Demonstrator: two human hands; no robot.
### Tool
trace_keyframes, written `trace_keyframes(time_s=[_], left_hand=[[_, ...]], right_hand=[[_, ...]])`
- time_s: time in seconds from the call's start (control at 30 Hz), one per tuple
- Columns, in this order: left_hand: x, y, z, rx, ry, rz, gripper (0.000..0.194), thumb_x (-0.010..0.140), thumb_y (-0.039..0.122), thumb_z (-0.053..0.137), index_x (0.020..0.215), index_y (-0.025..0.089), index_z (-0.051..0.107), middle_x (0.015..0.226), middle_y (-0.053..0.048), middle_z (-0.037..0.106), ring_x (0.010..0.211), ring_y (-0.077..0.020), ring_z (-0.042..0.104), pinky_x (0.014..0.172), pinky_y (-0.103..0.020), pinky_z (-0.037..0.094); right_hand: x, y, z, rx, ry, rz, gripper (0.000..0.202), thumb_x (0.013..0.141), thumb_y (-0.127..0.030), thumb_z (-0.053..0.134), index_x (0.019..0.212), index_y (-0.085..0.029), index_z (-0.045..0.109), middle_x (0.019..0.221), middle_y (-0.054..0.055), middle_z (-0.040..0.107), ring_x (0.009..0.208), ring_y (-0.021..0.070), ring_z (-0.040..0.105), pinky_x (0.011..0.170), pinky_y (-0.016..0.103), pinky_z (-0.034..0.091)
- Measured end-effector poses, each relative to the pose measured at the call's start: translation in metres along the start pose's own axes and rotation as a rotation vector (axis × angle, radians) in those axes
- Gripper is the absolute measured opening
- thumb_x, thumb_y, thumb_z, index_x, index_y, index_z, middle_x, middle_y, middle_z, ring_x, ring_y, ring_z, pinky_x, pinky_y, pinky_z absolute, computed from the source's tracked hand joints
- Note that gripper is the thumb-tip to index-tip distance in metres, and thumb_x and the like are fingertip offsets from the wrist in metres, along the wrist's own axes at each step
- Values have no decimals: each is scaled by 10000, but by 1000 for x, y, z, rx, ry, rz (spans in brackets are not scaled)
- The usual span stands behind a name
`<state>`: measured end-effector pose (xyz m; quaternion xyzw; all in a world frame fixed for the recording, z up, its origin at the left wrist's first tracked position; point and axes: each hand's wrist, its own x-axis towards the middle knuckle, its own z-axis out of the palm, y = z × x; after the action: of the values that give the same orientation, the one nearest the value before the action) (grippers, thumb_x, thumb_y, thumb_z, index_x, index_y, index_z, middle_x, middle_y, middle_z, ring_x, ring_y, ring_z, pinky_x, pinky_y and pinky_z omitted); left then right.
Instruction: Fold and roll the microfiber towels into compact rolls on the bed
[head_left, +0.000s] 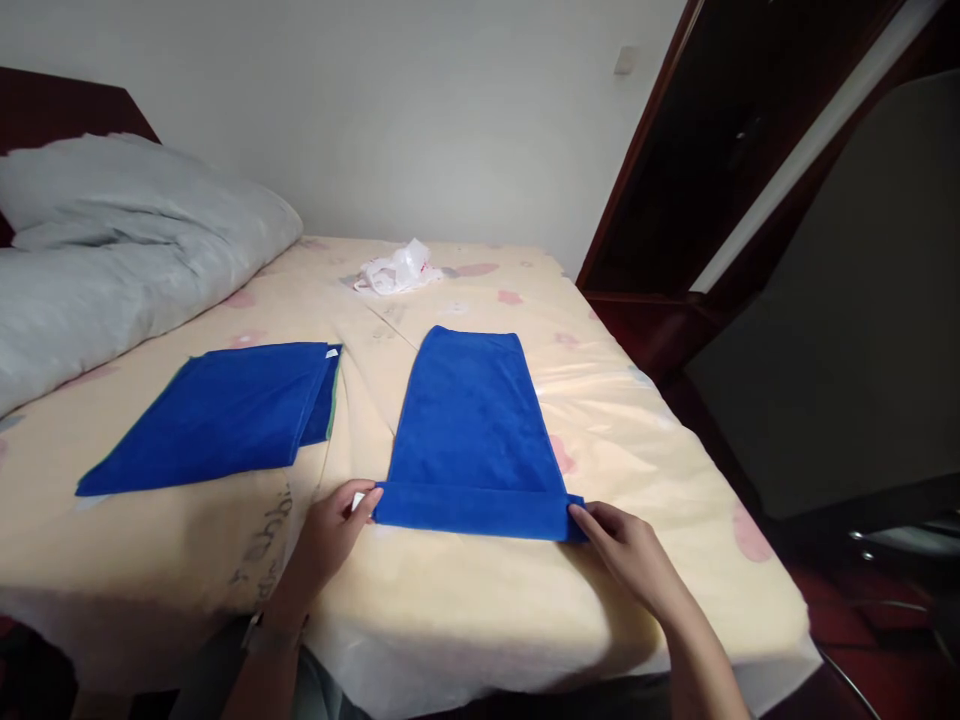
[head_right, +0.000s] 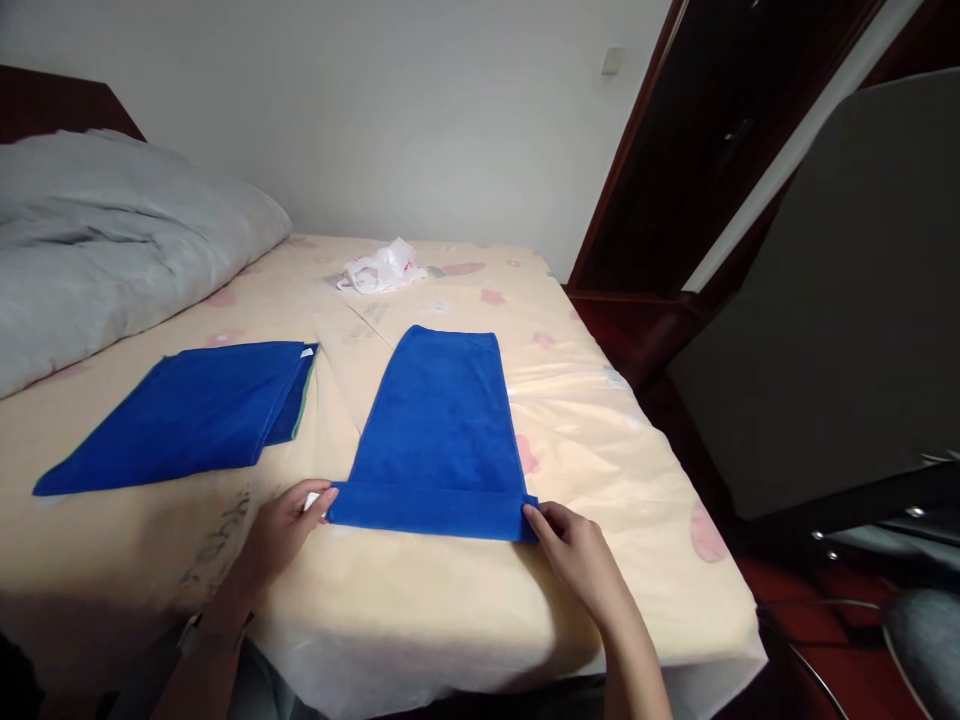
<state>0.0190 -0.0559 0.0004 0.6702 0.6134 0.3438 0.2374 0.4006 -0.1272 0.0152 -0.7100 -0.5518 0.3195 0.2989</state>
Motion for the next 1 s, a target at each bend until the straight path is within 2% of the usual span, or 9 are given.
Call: trace_keyframes(time_s=[0.07,0.13,0.27,0.4,0.47,0.6,0.8,1.0], left_hand=[[0,3,4,-6,-107,1,330,896,484,514,972,216,691,812,-9,729,733,-180,676,676,-251,505],[-2,8,7,11,-133,22,329,917,475,482,934,218,687,809,-4,716,754,-178,662,681,-245,487],[-5,12,10,126,-91,39,337,897,499,505,782,210,635,681,12,636,621,-156,579,590,-243,420],[-7,11,12,197,-31,61,344,882,495,518,692,210,549,639,22,567,588,-139,521,577,-243,390],[-9,12,13,172,-34,27,352,876,505,523,676,216,503,600,35,532,563,-135,520,555,-239,382],[-10,13,16,-55,-108,-52,308,872,506,533,764,237,430,567,67,534,555,-146,618,575,-234,437],[-9,21,19,-64,-50,-88,248,885,469,509,968,236,500,591,70,579,474,-155,617,547,-259,469],[-9,24,20,-27,-75,-29,283,890,472,493,919,218,615,699,11,658,533,-146,601,535,-245,467]], right_hand=[[4,6,2,-57,-29,43,405,896,-586,505,802,-234,683,778,23,715,762,242,651,662,294,441],[7,11,4,-69,-7,66,371,886,-580,522,895,-255,703,873,24,744,842,263,679,703,307,468],[10,14,6,-101,90,69,346,882,-551,524,929,-266,715,923,35,756,877,277,695,712,329,495],[11,13,10,-111,176,63,333,877,-528,529,927,-264,724,941,43,762,879,273,704,714,338,511],[12,13,12,-96,183,86,327,873,-528,536,951,-267,717,942,39,763,882,264,710,726,335,515],[14,12,15,-99,152,150,351,871,-554,531,1019,-279,693,922,39,763,900,268,711,753,347,510],[15,9,20,-124,137,155,399,870,-582,520,1123,-293,627,830,16,755,817,267,711,695,338,493],[19,15,28,82,159,133,493,834,-625,552,1085,-216,665,910,66,725,808,246,684,688,324,513]])
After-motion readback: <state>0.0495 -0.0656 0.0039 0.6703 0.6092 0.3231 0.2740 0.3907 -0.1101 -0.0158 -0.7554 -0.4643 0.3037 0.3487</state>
